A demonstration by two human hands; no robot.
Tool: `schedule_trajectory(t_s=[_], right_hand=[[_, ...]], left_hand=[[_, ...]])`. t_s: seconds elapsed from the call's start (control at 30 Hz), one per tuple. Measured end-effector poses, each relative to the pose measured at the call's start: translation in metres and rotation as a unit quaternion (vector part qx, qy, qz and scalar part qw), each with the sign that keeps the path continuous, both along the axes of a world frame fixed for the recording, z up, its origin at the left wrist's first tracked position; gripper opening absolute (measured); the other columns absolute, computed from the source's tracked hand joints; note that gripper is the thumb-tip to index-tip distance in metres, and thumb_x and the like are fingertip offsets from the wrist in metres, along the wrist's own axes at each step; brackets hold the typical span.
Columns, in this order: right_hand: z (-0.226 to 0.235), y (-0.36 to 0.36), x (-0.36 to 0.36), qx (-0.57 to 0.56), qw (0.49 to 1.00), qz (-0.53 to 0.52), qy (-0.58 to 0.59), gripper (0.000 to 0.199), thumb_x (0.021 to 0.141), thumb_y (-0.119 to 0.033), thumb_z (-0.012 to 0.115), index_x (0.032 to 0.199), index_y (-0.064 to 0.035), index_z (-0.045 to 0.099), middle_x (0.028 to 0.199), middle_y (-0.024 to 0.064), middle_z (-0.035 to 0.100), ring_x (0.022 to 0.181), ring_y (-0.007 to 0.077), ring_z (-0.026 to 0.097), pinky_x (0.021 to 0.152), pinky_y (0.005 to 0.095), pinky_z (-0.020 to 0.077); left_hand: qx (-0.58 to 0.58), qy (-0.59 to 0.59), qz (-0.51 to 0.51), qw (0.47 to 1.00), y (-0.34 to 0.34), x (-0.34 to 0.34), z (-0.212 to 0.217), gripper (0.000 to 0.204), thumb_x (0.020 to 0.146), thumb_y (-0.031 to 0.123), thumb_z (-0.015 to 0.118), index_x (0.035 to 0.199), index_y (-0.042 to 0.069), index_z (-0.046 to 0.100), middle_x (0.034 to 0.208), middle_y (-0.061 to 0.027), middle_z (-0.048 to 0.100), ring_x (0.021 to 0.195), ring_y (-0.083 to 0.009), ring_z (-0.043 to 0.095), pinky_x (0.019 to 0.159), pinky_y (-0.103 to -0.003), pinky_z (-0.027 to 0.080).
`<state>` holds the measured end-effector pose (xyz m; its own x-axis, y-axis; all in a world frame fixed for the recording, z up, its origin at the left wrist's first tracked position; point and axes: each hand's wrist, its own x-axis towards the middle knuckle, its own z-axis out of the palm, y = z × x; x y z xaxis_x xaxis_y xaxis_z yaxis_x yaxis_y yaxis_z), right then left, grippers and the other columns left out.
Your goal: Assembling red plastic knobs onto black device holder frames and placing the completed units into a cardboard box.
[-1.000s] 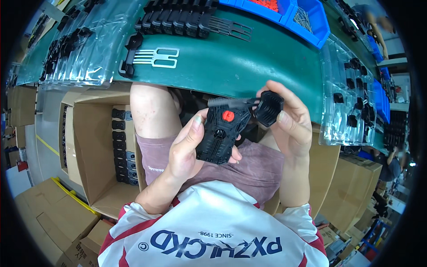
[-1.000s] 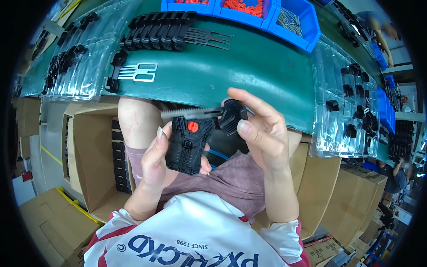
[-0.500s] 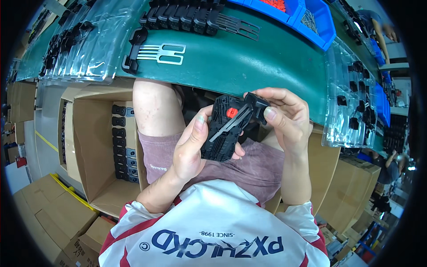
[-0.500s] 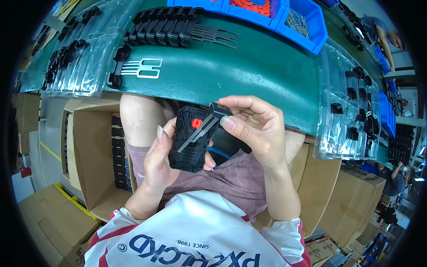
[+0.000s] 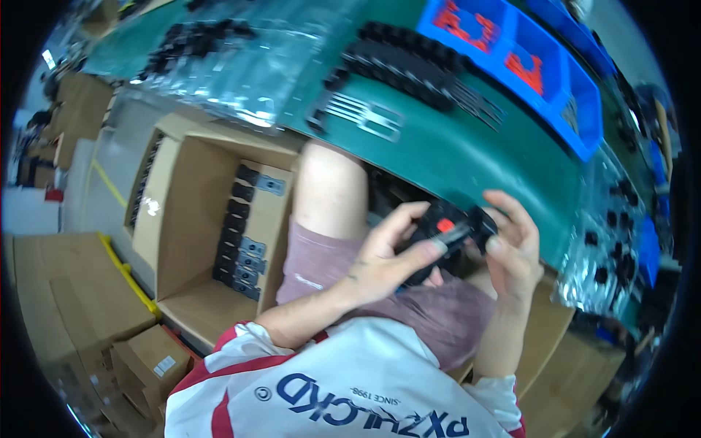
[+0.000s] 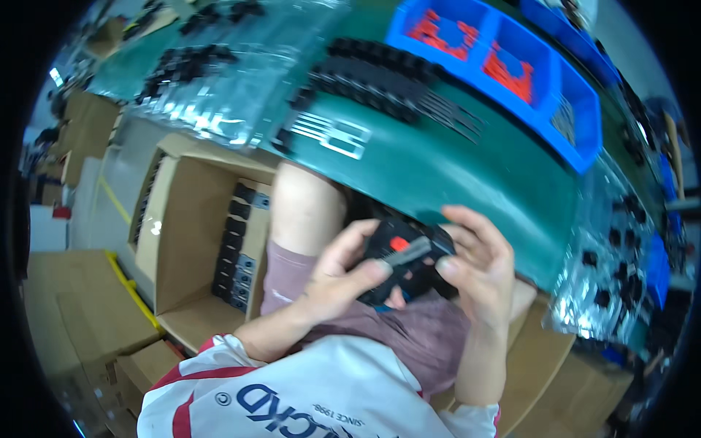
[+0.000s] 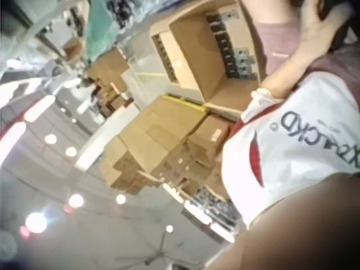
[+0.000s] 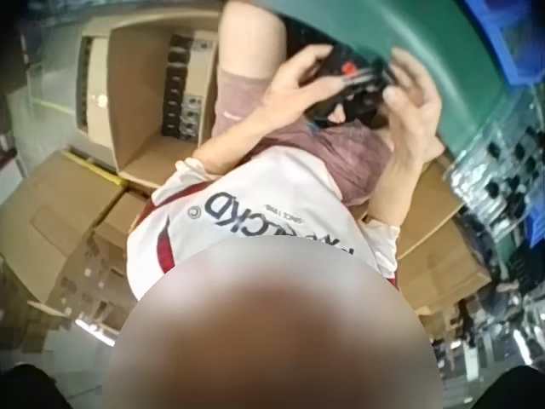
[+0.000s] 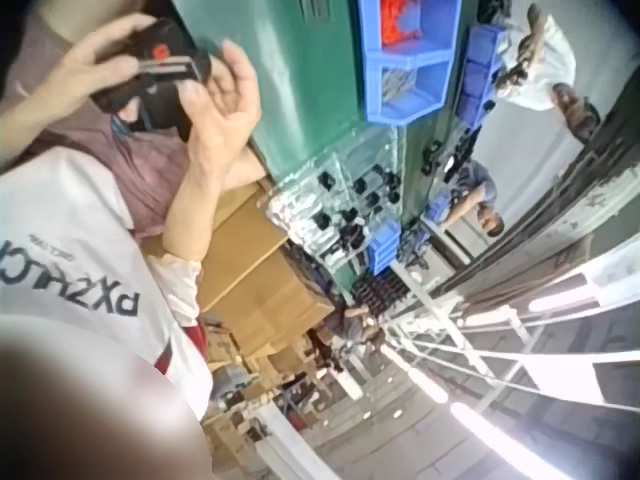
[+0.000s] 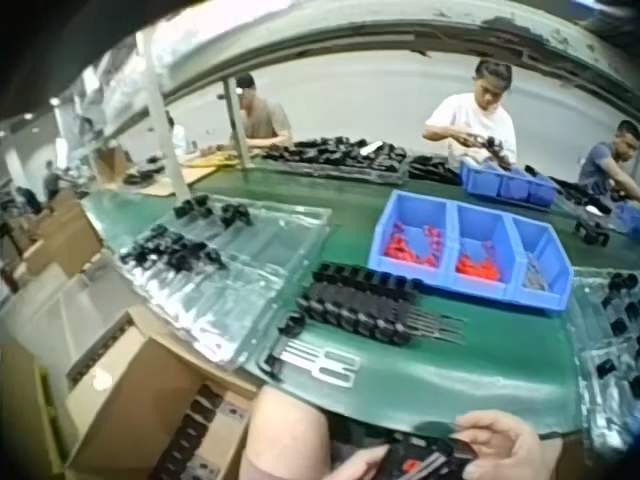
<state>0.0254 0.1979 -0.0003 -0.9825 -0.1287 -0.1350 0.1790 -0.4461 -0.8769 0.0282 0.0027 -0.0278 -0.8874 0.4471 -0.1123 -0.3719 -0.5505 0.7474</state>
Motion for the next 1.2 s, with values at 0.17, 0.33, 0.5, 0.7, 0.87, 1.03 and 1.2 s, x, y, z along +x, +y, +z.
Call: schedule_trajectory(t_s=[0.17,0.33,0.5,0.7,0.87,1.03,1.2], right_hand=[[0.004,-0.026,-0.005,0.004,0.999,0.017,0.046,0.064,0.068,-0.002,0.071,0.126,0.0066,0.046,0.103,0.0188,0.063,0.086,0.0224,0.062,0.08,0.0285,0.0493],[0.005,-0.05,-0.021,-0.005,0.996,-0.023,0.087,0.063,0.07,-0.005,0.072,0.126,0.0067,0.045,0.106,0.0201,0.062,0.094,0.0251,0.061,0.084,0.0298,0.0492],[-0.011,-0.028,-0.033,0.091,0.987,-0.094,0.093,0.057,0.077,-0.008,0.069,0.127,0.0067,0.046,0.109,0.0214,0.06,0.099,0.0269,0.06,0.087,0.0316,0.0491],[-0.025,-0.018,-0.039,0.043,0.988,-0.115,0.092,0.046,0.084,-0.007,0.062,0.126,0.0068,0.047,0.108,0.0213,0.061,0.099,0.0267,0.061,0.088,0.0325,0.0493],[-0.029,-0.015,-0.035,0.051,0.985,-0.124,0.11,0.039,0.085,-0.002,0.057,0.122,0.0074,0.049,0.106,0.0212,0.061,0.097,0.0263,0.061,0.086,0.0321,0.0497],[-0.025,-0.011,-0.033,0.063,0.987,-0.123,0.083,0.031,0.086,-0.004,0.057,0.115,0.0059,0.053,0.105,0.0207,0.062,0.093,0.025,0.062,0.085,0.0311,0.0499],[0.004,-0.047,-0.029,-0.003,0.983,-0.102,0.153,0.038,0.077,0.003,0.065,0.111,0.0006,0.049,0.106,0.016,0.059,0.086,0.0207,0.061,0.081,0.0287,0.0487]], left_hand=[[-0.102,0.02,0.005,0.995,-0.028,-0.002,0.003,0.03,0.088,0.004,0.059,0.114,-0.004,0.047,0.095,-0.0144,0.059,0.063,-0.0177,0.064,0.056,-0.023,0.053],[-0.188,0.068,0.073,0.977,-0.058,-0.029,0.021,0.014,0.084,0.004,0.063,0.094,-0.002,0.055,0.073,-0.0057,0.06,0.056,-0.0145,0.062,0.052,-0.019,0.05],[-0.192,0.146,0.253,0.937,-0.127,-0.13,0.059,0.03,0.085,0.014,0.061,0.103,-0.005,0.046,0.086,-0.017,0.061,0.059,-0.0228,0.064,0.051,-0.026,0.054],[-0.344,0.161,0.363,0.851,-0.245,-0.273,0.034,0.033,0.088,0.014,0.06,0.108,-0.006,0.044,0.089,-0.0158,0.062,0.067,-0.0227,0.067,0.052,-0.025,0.054],[-0.291,0.141,0.364,0.874,-0.237,-0.286,0.039,0.032,0.088,0.014,0.061,0.108,-0.007,0.046,0.089,-0.0159,0.063,0.069,-0.0233,0.067,0.056,-0.026,0.055],[-0.219,0.248,0.372,0.867,-0.17,-0.239,0.073,0.031,0.088,0.014,0.06,0.108,-0.007,0.047,0.089,-0.0169,0.063,0.071,-0.0229,0.066,0.062,-0.027,0.055],[-0.078,0.179,0.198,0.961,-0.059,-0.107,0.081,0.033,0.086,0.009,0.058,0.114,-0.008,0.048,0.091,-0.0187,0.064,0.071,-0.0209,0.065,0.064,-0.025,0.054]])
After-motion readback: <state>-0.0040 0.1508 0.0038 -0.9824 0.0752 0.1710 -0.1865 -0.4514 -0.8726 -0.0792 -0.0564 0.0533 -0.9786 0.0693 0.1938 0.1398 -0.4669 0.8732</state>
